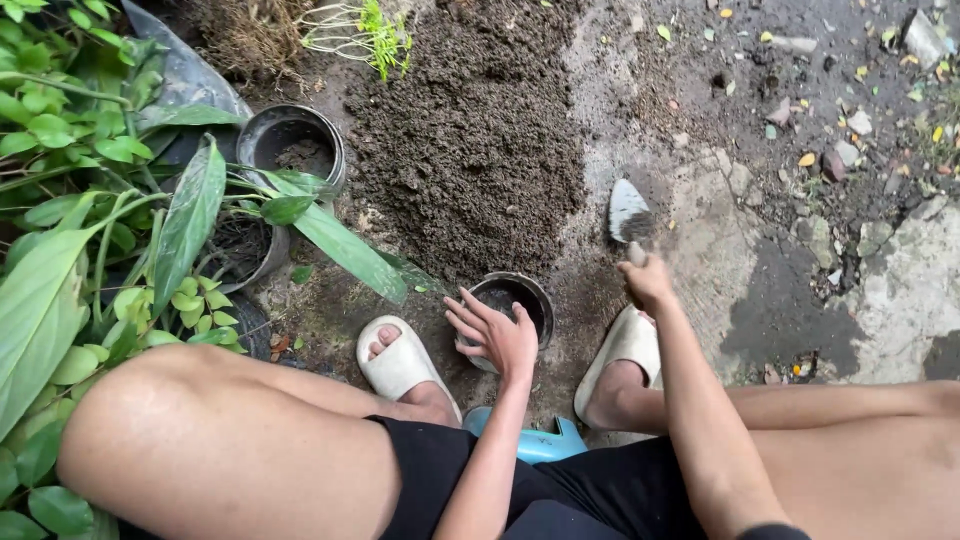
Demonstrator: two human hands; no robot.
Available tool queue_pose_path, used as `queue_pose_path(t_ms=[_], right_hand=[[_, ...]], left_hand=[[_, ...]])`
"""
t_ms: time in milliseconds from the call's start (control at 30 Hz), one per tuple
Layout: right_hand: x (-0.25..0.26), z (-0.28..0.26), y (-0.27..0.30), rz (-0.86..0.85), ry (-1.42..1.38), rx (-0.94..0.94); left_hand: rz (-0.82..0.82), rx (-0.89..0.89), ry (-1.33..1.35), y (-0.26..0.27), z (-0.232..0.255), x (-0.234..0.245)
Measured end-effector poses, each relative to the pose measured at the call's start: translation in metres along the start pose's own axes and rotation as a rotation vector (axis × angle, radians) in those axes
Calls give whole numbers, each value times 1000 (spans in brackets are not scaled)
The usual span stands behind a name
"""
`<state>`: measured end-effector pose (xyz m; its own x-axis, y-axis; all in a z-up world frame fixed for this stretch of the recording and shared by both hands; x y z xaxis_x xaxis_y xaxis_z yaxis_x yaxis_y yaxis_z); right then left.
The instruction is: Filling small plastic pots with soil using a hand trowel
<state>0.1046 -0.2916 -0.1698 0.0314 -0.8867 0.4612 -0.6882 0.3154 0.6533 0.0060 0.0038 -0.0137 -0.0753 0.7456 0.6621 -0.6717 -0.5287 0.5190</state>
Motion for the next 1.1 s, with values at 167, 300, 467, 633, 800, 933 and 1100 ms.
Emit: queue_pose_path(t_ms=[167,300,467,633,800,933,1100], right_hand=[[-81,-62,41,-198,442,119],[-97,-83,51,-296,480,207],[-67,-94,63,-289,380,202],[-51,-138,103,-243,349,243],[-28,-236,157,-162,766,421],[-26,-288,172,-135,1123,535],[-84,-246,127,72,1486,817]], left_hand=[[1,6,-4,2,0,-3],[18,11,-19,-3,-2,-3],[9,14,-30,-3,1,-4],[9,33,-25,-1,6,-1],[26,29,-37,0,7,-3],[37,38,-31,1,9,-1],[29,33,-3,1,9,-1]])
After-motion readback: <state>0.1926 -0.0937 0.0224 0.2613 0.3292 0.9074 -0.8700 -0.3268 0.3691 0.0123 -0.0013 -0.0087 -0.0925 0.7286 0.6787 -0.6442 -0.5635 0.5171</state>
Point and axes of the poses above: each hand's wrist, its own y-axis away from the middle knuckle, its own x-axis out of the back of the hand, z = x × y, the point moved 1 cm from there along -y, towards the middle knuckle, and after that the axes turned 4 degrees about -z, right-handed, at the moved point
